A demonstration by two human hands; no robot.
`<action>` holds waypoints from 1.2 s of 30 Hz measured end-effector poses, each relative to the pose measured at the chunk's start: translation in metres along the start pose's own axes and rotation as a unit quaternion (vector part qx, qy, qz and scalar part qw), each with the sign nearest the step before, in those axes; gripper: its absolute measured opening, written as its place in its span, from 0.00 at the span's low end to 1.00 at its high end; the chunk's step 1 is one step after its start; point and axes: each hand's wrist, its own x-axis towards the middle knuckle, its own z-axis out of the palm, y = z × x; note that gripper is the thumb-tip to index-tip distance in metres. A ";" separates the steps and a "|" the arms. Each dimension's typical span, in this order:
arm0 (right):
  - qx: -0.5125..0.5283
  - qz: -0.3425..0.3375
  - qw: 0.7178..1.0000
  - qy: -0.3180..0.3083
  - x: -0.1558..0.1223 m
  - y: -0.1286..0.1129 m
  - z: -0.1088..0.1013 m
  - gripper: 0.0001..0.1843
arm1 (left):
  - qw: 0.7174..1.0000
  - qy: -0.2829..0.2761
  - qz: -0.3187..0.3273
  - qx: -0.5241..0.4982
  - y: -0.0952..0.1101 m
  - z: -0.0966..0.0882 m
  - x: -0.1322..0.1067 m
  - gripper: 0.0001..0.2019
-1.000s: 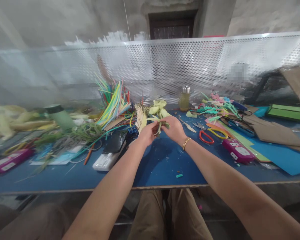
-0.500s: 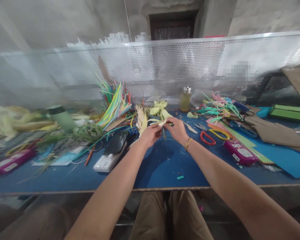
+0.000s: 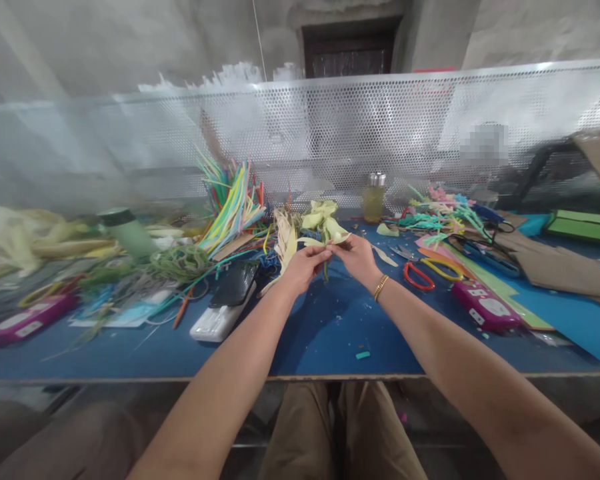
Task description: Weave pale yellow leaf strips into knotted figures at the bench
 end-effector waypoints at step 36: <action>0.137 0.290 0.947 0.015 0.004 -0.017 -0.008 0.14 | 0.841 -0.045 0.294 0.453 0.014 0.000 -0.010 0.05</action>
